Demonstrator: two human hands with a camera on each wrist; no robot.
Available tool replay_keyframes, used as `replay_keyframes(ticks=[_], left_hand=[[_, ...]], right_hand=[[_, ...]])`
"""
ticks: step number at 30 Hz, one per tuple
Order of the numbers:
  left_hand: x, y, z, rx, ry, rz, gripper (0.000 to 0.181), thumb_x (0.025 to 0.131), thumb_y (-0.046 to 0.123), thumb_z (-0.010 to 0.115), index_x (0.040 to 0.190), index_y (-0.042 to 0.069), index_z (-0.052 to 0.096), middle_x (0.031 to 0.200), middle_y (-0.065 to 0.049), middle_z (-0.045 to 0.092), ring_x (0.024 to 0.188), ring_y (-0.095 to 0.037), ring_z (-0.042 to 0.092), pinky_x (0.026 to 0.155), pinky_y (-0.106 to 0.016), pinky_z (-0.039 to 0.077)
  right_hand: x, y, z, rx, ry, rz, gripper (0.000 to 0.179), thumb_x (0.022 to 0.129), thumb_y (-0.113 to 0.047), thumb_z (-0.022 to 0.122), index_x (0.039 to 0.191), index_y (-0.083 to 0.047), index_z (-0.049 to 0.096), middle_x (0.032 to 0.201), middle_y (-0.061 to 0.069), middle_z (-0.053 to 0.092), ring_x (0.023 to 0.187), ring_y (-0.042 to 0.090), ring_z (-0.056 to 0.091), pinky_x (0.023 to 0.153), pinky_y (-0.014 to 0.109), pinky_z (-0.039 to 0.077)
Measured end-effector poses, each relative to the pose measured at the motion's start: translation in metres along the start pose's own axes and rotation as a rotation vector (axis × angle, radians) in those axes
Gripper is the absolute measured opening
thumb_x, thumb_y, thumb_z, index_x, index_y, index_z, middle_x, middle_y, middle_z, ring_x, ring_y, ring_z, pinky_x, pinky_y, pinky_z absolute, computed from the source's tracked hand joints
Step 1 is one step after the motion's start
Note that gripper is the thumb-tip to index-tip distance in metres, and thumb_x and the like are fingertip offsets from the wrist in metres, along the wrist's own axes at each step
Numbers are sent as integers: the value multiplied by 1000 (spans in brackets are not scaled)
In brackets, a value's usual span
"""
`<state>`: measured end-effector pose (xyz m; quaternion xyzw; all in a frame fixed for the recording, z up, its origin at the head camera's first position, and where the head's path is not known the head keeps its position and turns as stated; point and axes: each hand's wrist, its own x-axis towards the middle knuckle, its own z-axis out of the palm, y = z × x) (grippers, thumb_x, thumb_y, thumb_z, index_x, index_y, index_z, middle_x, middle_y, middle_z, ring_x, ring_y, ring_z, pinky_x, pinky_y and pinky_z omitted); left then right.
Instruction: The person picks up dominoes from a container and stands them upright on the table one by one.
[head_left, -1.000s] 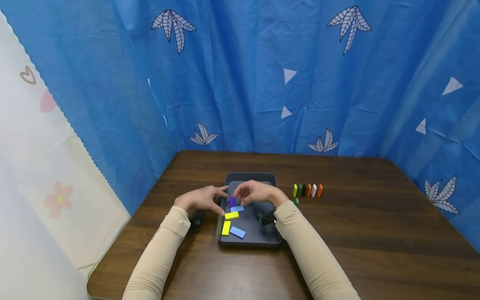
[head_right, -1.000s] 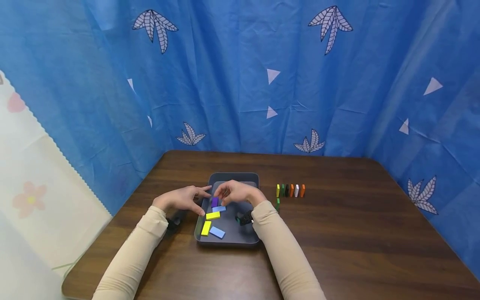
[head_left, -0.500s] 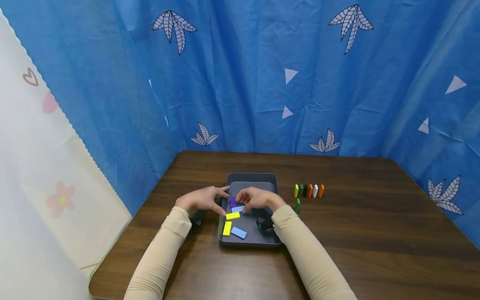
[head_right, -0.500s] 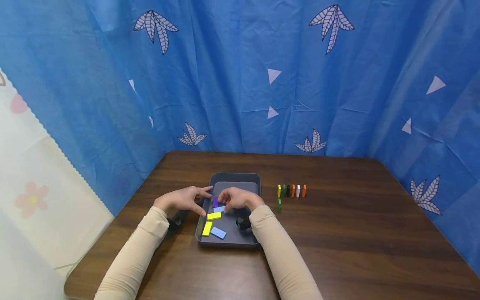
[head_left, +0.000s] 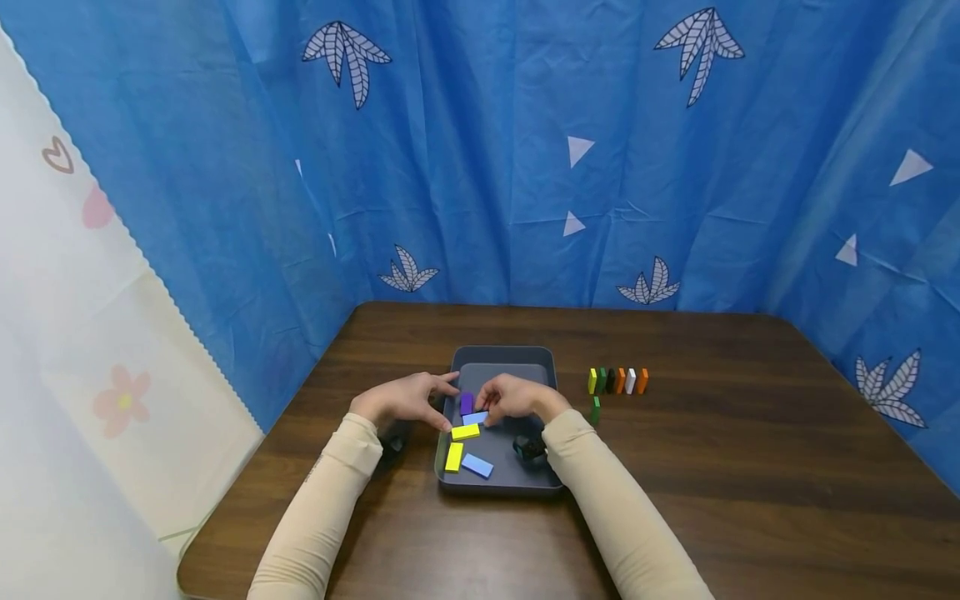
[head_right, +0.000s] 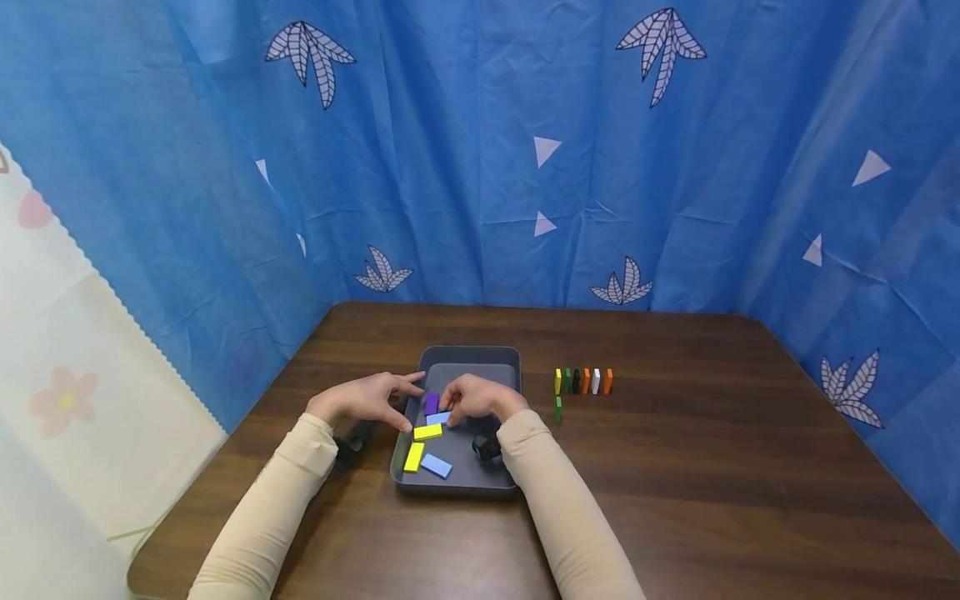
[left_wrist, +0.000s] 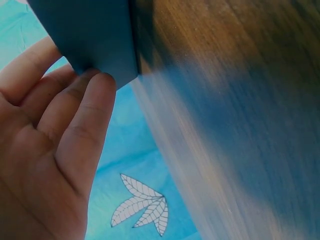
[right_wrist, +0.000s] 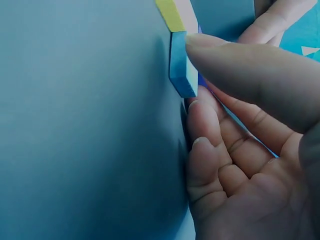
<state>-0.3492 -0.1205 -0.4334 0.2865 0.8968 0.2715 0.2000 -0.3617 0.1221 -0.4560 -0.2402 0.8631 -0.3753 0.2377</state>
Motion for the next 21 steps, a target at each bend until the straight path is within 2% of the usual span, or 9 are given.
replay_keyframes(ticks=[21], left_hand=[[0, -1, -1, 2, -1, 6, 70, 82, 33, 83, 142, 7, 57, 167, -8, 24, 153, -37, 22, 119, -60, 28]], right_hand=[[2, -2, 1, -113, 10, -7, 15, 83, -3, 79, 94, -7, 71, 89, 2, 62, 80, 15, 53, 70, 23, 46]])
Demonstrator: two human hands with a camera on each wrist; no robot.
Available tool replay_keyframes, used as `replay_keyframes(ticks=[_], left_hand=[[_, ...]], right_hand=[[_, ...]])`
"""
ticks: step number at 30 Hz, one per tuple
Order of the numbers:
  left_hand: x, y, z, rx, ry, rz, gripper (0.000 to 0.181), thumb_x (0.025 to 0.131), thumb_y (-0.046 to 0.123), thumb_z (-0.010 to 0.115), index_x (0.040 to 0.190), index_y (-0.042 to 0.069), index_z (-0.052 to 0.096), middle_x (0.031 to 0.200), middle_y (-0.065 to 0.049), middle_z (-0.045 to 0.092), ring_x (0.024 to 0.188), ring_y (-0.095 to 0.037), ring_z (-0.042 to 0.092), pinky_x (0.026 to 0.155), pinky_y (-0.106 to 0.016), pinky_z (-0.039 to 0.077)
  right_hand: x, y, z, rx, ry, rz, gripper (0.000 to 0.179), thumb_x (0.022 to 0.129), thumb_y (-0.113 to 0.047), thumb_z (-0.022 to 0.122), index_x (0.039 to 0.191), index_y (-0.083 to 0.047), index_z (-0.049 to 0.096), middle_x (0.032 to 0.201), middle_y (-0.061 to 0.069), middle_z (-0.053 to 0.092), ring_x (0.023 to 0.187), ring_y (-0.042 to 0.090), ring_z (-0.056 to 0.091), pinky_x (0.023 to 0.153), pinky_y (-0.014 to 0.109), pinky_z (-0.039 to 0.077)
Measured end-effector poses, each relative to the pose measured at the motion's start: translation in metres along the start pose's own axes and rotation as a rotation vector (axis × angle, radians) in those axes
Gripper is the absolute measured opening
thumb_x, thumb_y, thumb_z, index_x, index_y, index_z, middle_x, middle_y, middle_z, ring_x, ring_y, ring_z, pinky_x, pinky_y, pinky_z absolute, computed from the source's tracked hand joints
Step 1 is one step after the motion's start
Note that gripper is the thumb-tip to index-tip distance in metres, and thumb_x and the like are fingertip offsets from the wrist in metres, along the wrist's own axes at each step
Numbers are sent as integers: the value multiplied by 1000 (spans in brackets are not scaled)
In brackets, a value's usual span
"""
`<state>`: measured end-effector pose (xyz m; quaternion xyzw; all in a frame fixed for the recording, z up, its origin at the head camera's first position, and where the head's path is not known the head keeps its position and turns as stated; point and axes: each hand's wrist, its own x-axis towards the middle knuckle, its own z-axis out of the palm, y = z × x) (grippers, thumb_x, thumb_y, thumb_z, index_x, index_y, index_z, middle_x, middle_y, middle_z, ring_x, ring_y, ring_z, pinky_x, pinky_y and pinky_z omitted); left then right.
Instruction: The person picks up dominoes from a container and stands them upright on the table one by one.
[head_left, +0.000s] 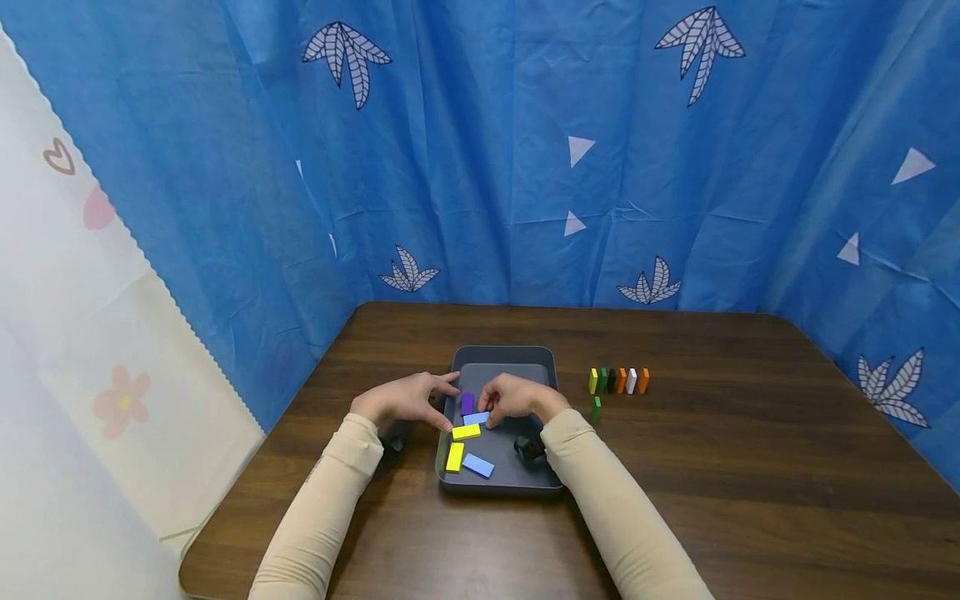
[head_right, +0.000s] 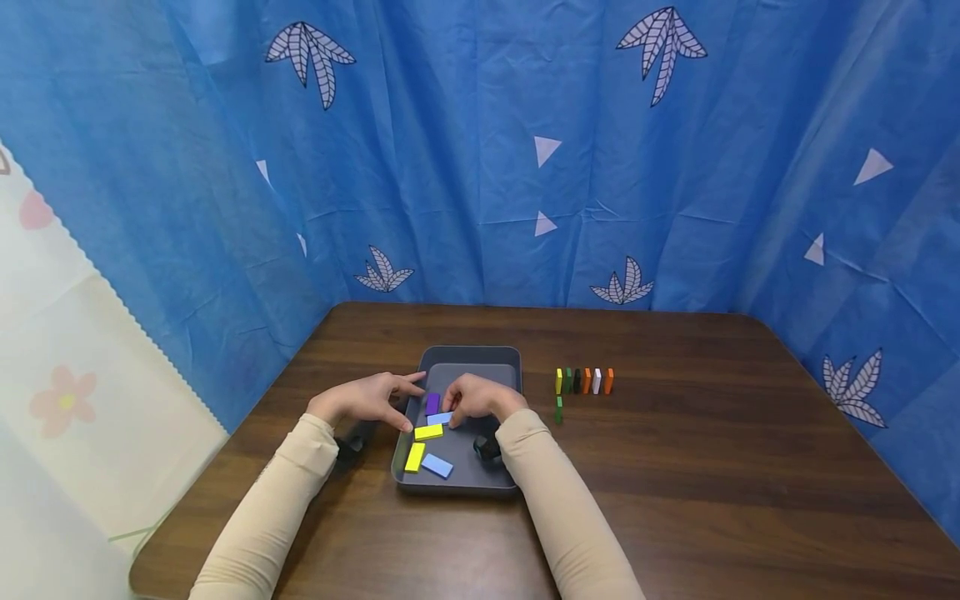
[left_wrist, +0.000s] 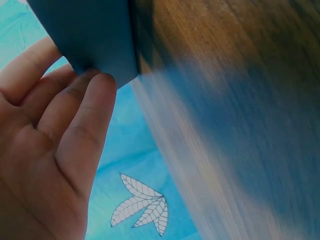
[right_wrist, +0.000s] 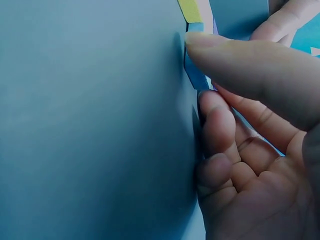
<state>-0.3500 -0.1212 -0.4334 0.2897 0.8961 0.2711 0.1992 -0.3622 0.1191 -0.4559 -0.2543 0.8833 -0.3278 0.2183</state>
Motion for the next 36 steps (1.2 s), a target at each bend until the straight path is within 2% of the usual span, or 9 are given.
replay_keyframes(ticks=[13, 26, 36], left_hand=[[-1, 1, 0, -17, 2, -15, 70, 82, 33, 83, 142, 8, 57, 167, -6, 23, 154, -36, 20, 120, -60, 27], [-2, 4, 1, -7, -3, -19, 70, 82, 32, 83, 143, 8, 56, 167, -6, 23, 154, -36, 21, 120, -60, 27], [-1, 3, 0, 2, -3, -18, 70, 83, 33, 82, 143, 9, 56, 167, -6, 24, 153, -36, 23, 119, -60, 29]], right_hand=[[2, 0, 1, -49, 17, -18, 10, 83, -2, 77, 91, -6, 73, 82, -2, 63, 75, 11, 52, 66, 21, 45], [-1, -1, 0, -73, 22, 20, 11, 82, -2, 79, 88, -8, 72, 81, -1, 62, 74, 12, 52, 65, 22, 44], [-3, 0, -1, -62, 24, 16, 6, 86, -7, 77, 89, -10, 72, 83, 0, 63, 73, 13, 52, 65, 24, 44]])
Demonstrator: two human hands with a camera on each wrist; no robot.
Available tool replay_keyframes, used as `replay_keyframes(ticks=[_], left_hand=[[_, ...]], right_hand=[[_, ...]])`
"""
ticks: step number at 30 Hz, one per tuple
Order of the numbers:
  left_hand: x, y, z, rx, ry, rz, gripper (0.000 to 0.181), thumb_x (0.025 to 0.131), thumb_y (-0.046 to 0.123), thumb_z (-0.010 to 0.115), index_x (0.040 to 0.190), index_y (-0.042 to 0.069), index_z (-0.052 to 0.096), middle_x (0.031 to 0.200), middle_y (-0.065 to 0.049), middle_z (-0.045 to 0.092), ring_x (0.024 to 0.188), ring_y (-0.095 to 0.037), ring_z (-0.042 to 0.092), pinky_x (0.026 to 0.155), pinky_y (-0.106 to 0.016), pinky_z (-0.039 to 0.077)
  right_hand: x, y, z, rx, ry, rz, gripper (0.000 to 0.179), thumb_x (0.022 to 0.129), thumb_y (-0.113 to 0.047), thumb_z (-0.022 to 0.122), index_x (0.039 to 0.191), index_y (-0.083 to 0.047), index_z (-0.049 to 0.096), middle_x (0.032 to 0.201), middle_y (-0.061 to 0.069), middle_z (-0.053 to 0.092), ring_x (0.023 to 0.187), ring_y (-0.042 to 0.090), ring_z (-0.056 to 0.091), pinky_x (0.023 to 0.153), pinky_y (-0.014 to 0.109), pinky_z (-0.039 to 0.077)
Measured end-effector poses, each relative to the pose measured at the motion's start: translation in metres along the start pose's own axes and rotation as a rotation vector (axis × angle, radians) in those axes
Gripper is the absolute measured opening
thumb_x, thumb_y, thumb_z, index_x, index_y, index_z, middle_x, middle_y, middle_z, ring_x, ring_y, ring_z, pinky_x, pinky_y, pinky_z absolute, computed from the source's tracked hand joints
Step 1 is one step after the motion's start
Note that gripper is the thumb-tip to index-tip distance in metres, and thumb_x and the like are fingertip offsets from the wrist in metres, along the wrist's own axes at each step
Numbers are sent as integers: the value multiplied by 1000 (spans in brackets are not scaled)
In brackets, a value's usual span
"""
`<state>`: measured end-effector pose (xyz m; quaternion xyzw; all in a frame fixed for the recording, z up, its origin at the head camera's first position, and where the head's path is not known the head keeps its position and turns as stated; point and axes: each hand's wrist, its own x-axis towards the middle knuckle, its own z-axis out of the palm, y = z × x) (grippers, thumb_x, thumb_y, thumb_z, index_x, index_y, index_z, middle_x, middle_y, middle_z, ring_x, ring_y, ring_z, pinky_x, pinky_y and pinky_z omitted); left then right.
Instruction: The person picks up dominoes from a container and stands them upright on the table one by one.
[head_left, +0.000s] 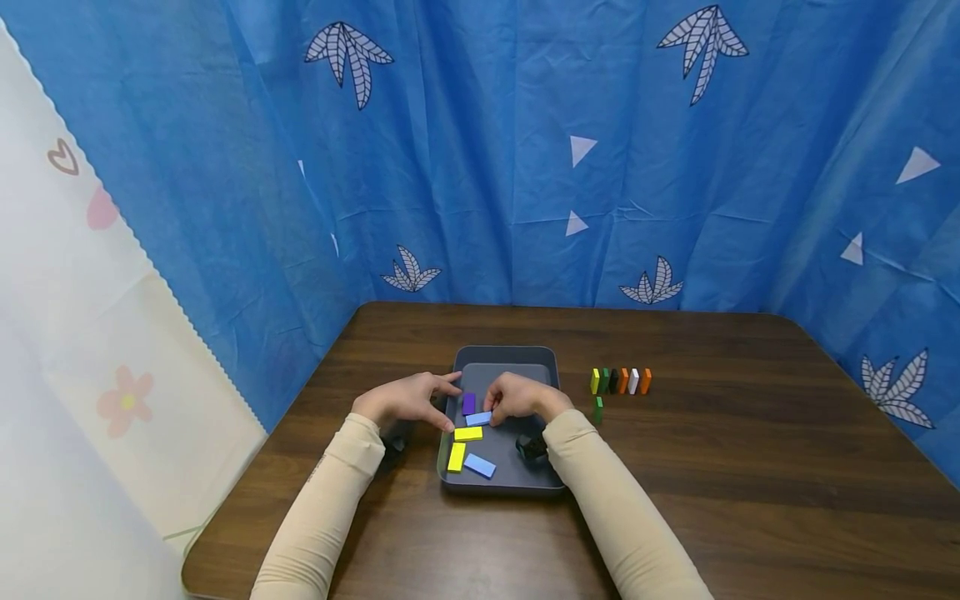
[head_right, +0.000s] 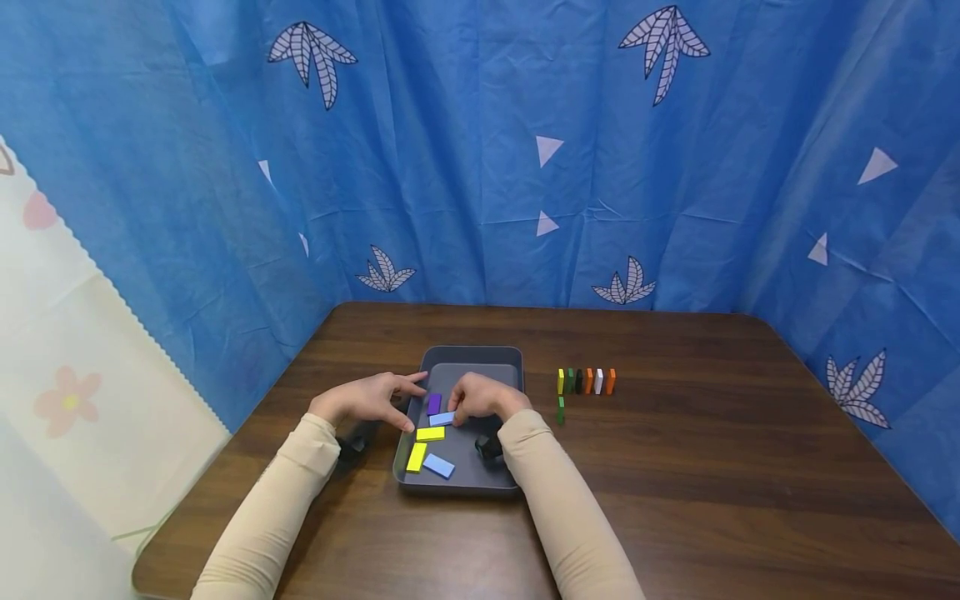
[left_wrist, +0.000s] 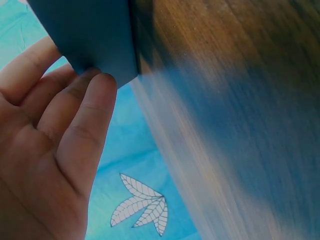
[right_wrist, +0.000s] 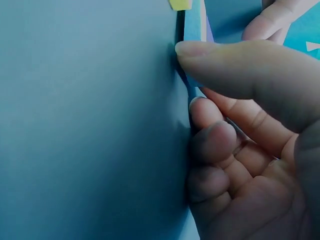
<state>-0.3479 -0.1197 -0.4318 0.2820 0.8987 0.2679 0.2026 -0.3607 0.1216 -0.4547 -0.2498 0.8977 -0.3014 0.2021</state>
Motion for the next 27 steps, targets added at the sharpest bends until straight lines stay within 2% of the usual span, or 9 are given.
replay_keyframes(ticks=[8, 15, 21, 27], left_hand=[[0, 1, 0, 4, -1, -11, 69, 83, 32, 83, 143, 9, 56, 167, -6, 24, 153, -35, 23, 120, -59, 29], [-1, 2, 0, 2, 0, -19, 69, 83, 31, 83, 143, 10, 56, 167, -5, 24, 154, -34, 22, 120, -58, 28], [-2, 3, 0, -21, 2, -26, 69, 82, 32, 84, 142, 10, 57, 167, -5, 25, 154, -33, 22, 121, -57, 27], [-1, 2, 0, -33, 5, -22, 69, 81, 32, 84, 141, 10, 58, 167, -4, 26, 154, -33, 22, 121, -57, 27]], right_hand=[[-1, 5, -1, 53, 21, -26, 4, 87, -7, 74, 90, -9, 71, 85, 1, 65, 74, 13, 54, 66, 24, 47], [-4, 7, -4, 157, 44, -53, 5, 89, -5, 71, 93, -5, 71, 86, 3, 67, 73, 14, 56, 67, 26, 50], [-10, 3, -11, 242, 99, -83, 8, 91, -6, 70, 98, -3, 72, 92, 7, 70, 78, 17, 59, 75, 29, 55], [-12, 3, -16, 249, 162, -134, 11, 91, -9, 70, 100, -3, 71, 94, 6, 70, 82, 16, 59, 79, 30, 54]])
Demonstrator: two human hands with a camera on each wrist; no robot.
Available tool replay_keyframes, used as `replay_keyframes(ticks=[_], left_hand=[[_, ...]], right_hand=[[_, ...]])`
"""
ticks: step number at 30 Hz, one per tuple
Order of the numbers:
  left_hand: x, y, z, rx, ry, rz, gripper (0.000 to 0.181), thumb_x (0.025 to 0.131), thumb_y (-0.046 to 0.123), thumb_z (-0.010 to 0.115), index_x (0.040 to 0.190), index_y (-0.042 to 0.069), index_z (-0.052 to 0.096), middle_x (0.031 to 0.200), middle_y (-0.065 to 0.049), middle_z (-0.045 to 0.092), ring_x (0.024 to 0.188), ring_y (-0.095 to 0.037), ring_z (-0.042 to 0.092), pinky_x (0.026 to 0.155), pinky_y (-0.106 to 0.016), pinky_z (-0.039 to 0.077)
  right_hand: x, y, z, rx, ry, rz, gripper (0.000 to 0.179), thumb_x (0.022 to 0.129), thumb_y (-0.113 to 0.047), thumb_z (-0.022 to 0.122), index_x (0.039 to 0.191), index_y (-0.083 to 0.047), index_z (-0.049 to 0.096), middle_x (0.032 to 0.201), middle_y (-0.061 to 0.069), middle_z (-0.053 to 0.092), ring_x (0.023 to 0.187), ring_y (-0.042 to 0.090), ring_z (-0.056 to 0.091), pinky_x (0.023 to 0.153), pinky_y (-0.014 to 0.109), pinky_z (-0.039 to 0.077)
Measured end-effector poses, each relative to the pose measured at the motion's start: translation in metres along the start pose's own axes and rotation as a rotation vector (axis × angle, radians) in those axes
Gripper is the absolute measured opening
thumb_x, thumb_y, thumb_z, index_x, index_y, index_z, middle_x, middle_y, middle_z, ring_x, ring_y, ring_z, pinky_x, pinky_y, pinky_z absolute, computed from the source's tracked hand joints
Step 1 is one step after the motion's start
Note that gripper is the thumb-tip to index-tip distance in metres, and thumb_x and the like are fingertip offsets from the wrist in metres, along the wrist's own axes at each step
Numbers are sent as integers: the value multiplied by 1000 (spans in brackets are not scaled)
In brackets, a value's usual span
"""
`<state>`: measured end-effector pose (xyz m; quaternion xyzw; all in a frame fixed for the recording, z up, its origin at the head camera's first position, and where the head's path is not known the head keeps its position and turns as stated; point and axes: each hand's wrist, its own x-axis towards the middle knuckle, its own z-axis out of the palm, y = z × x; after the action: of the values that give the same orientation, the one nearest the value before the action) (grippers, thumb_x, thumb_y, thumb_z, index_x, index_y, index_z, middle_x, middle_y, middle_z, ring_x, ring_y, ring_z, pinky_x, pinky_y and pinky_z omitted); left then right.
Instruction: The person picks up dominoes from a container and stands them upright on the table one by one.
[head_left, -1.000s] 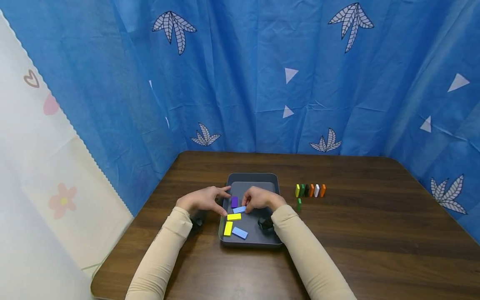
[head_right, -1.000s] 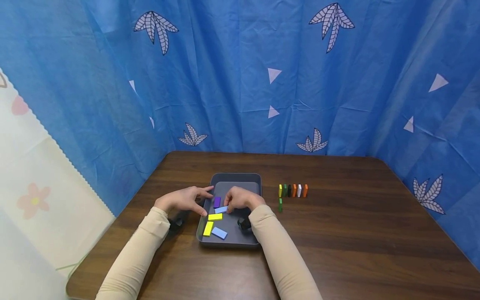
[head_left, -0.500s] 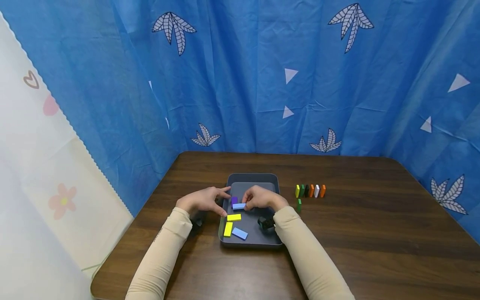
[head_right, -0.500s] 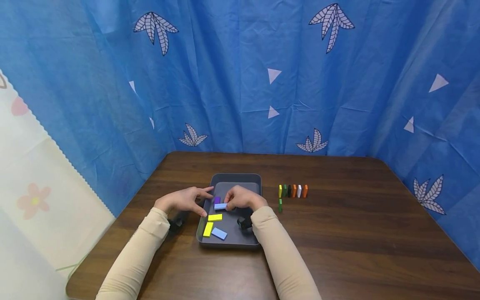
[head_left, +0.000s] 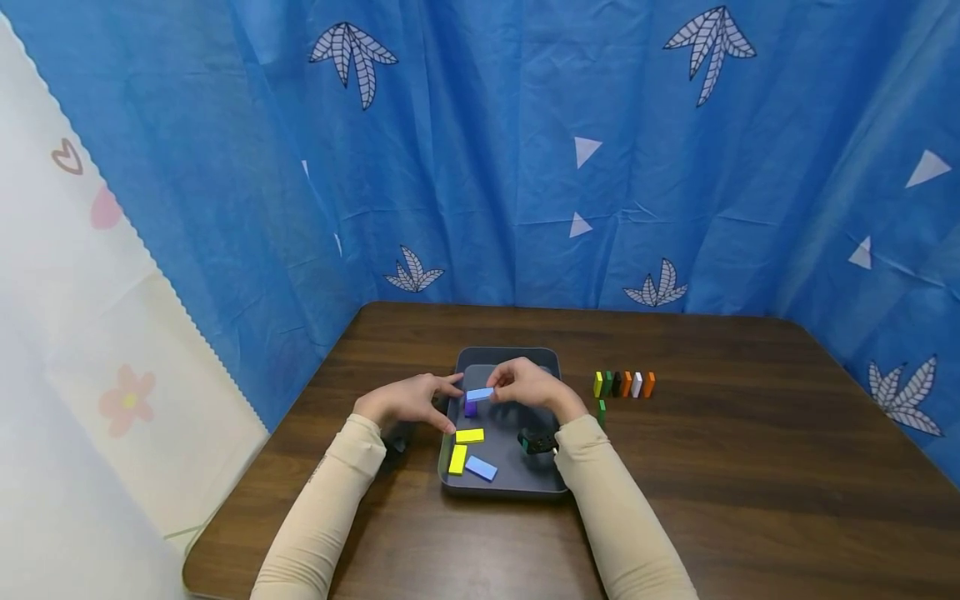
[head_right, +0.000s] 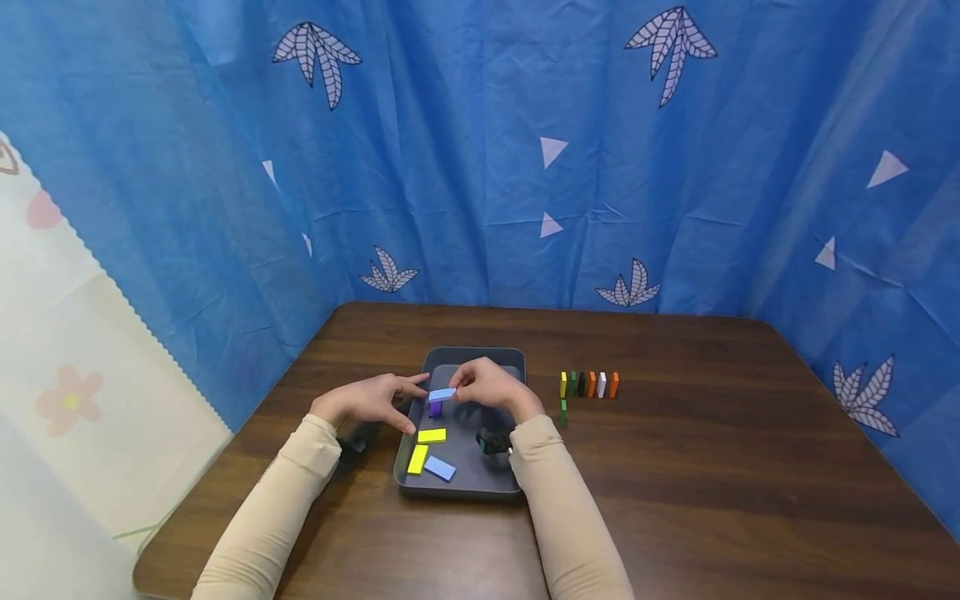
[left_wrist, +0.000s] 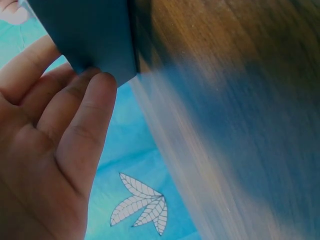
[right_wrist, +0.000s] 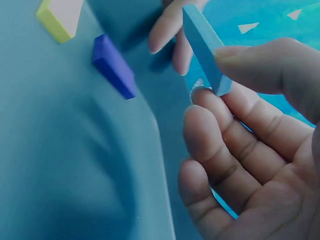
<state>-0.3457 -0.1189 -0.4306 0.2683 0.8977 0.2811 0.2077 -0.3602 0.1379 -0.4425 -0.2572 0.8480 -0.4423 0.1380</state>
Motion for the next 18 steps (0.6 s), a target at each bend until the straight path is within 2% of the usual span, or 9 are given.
replay_keyframes(ticks=[5, 9, 13, 18], left_hand=[[2, -1, 0, 22, -2, 19, 68, 82, 31, 84, 141, 9, 58, 167, -5, 26, 154, -33, 23, 121, -56, 29], [2, 0, 0, 15, 1, -1, 69, 81, 33, 84, 141, 9, 59, 167, -3, 25, 154, -32, 23, 121, -56, 29], [1, 0, 0, 6, 10, -16, 70, 80, 34, 85, 141, 10, 59, 167, -1, 26, 154, -32, 22, 120, -57, 29], [1, -1, 2, 4, 13, -14, 70, 80, 34, 85, 141, 10, 59, 166, -3, 26, 153, -33, 24, 120, -56, 30]], right_hand=[[-8, -2, -5, 31, 34, -54, 15, 92, -10, 68, 104, -2, 70, 93, 7, 68, 82, 16, 58, 80, 30, 53], [-15, -3, -8, 47, 51, -89, 15, 92, -9, 68, 105, 0, 69, 92, 9, 67, 81, 16, 58, 79, 30, 54], [-19, -5, -11, 69, 84, -96, 14, 92, -6, 65, 104, 0, 69, 92, 9, 66, 82, 17, 60, 79, 31, 55], [-24, -6, -15, 72, 137, -98, 13, 92, -6, 66, 104, -1, 70, 91, 9, 66, 81, 19, 58, 78, 38, 55]])
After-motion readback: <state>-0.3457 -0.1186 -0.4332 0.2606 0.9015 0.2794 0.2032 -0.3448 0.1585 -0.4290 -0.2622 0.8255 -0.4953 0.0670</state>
